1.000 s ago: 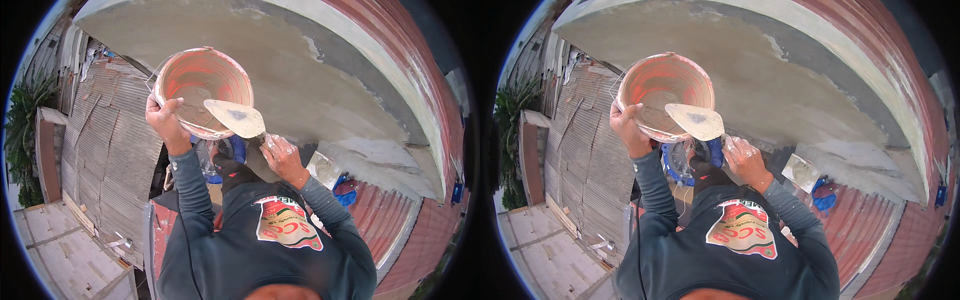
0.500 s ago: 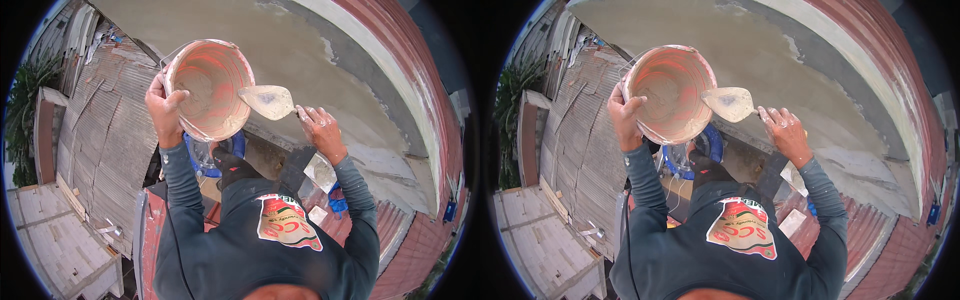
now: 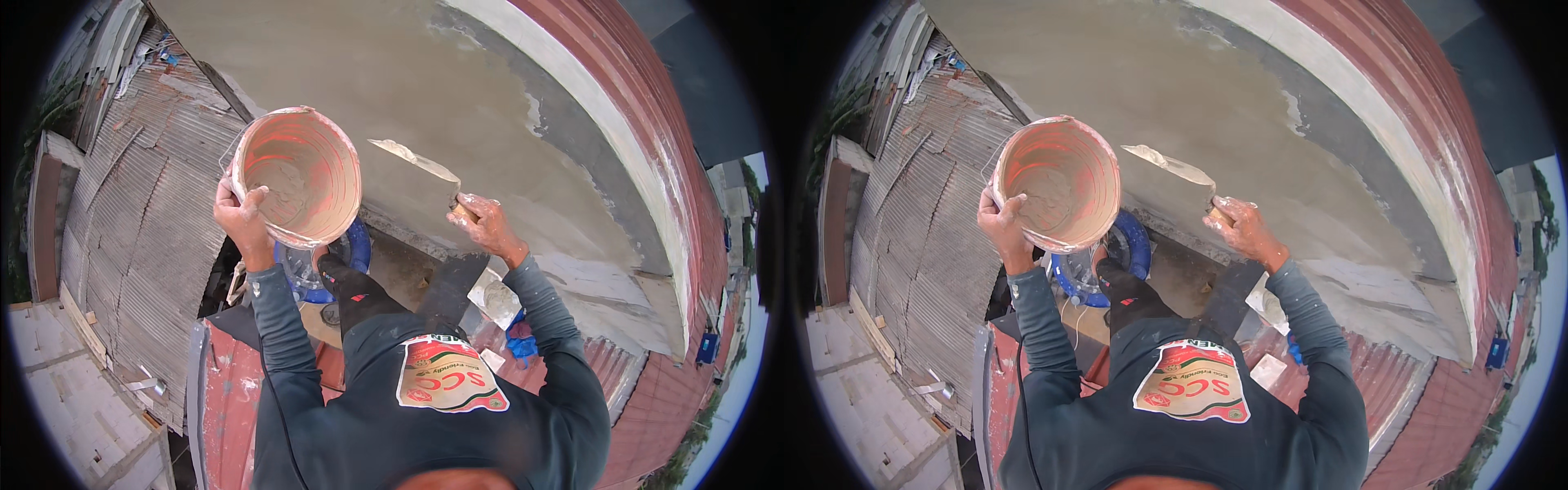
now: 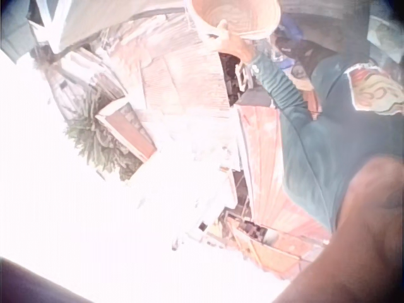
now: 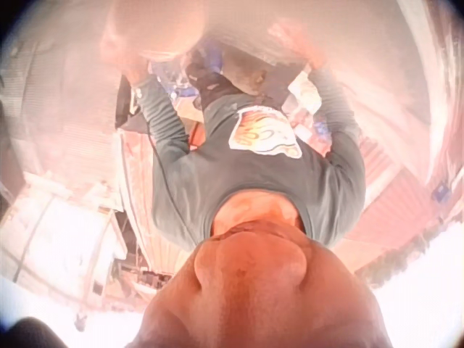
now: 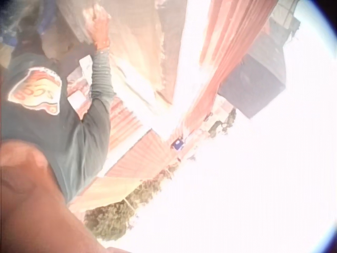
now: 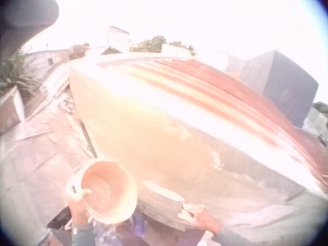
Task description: The person applies plaster to a concrete wall using a trowel, repeatedly taking plaster from a bucket and spreading it across the wall surface to smooth it.
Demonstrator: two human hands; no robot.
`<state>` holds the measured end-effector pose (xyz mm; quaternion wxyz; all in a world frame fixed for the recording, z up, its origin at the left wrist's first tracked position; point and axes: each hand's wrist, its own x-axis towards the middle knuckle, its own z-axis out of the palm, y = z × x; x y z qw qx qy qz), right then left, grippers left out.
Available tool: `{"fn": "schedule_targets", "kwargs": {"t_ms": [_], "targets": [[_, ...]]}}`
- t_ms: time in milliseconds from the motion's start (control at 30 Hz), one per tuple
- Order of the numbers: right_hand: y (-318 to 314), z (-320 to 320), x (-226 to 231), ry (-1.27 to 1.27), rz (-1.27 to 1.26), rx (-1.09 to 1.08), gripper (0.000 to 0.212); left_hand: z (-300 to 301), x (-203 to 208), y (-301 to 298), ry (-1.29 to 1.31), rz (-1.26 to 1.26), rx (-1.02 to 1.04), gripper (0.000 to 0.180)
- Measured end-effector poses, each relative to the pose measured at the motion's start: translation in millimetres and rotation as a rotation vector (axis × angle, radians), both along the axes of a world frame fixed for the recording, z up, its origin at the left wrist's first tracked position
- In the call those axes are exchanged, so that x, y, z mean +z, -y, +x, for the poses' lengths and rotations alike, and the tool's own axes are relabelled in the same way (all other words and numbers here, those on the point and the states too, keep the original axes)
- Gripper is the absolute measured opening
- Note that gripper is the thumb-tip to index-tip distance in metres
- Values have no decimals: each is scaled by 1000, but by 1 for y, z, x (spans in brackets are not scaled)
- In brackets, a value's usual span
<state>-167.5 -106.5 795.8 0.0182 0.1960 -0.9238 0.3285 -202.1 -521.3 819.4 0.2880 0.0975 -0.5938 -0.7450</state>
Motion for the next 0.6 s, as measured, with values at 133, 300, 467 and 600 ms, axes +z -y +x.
{"fn": "schedule_targets", "kwargs": {"t_ms": [133,300,467,600], "targets": [[-54,-53,4,224,-29,-208,39,12,-11,17,85,-29,67,49],[-97,-78,-11,629,-170,-287,28,29,-40,42,185,13,72,51],[-111,-38,-67,567,-65,-299,30,51,-29,49,213,81,50,31],[-102,-42,-56,115,46,-247,33,49,-44,57,239,6,47,36]]}}
